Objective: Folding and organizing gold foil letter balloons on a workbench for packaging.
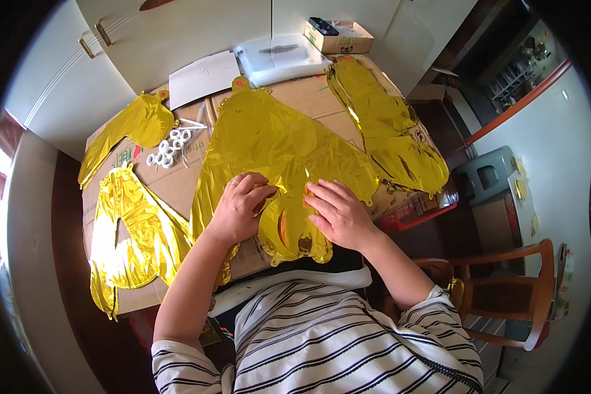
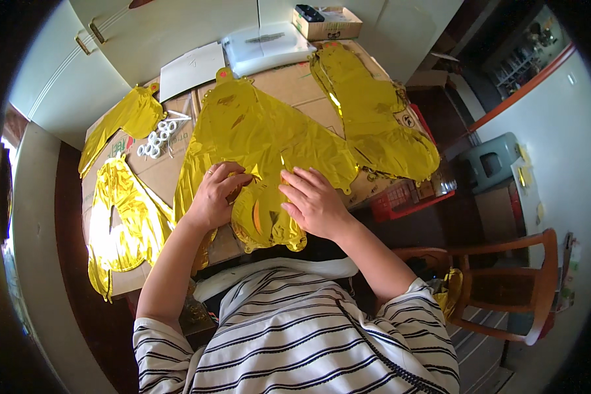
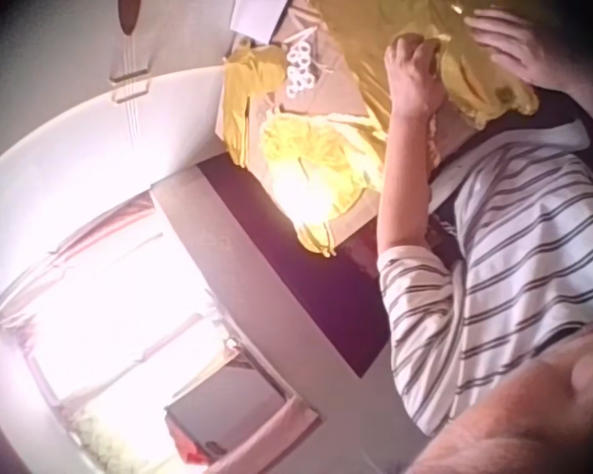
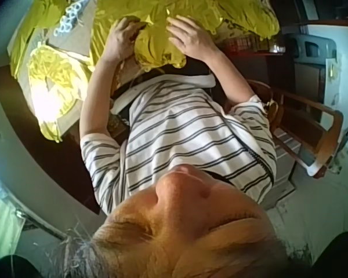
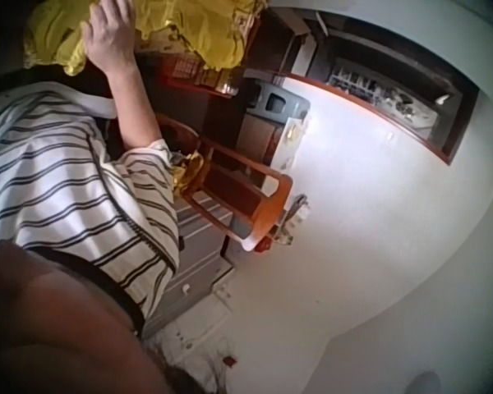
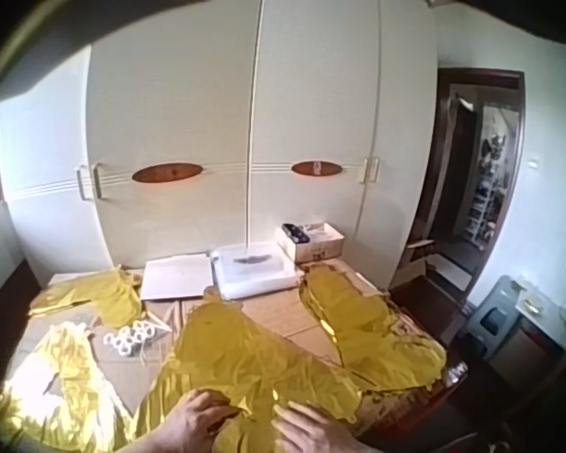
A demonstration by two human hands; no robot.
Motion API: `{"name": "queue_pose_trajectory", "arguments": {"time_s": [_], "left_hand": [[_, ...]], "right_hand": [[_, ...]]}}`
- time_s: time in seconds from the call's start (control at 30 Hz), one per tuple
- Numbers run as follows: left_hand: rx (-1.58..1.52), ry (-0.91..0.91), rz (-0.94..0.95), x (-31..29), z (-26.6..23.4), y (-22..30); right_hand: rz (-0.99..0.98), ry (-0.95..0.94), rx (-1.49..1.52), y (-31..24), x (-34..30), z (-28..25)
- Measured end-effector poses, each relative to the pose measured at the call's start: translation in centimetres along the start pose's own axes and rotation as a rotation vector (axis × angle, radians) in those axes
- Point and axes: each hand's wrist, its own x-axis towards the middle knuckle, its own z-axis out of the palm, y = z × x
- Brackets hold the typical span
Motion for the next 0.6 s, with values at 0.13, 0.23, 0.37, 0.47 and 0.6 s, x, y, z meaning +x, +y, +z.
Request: {"name": "queue_pose_trajectory", "arguments": {"time_s": [0.13, 0.23, 0.37, 0.47, 0.6], "left_hand": [[0.0, 0.004, -0.005, -0.01, 0.01, 0.07], [0.008, -0.002, -0.007, -0.09, 0.17, -0.13], [0.0, 0.0, -0.003, -0.03, 0.06, -0.02], [0.001, 0.0, 0.0, -0.03, 0.06, -0.04], [0.001, 0.006, 0.0, -0.06, 0.21, -0.12]], "right_hand": [[0.007, 0.054, 0.029, 0.3, 0.16, -0.5], [-0.003, 0.033, -0.014, 0.4, 0.13, -0.64], [-0.019, 0.008, -0.066, 0.44, -0.14, -0.22], [-0.016, 0.002, -0.079, 0.26, -0.11, -0.19], [-0.016, -0.012, -0.095, 0.23, -0.11, -0.22]]}}
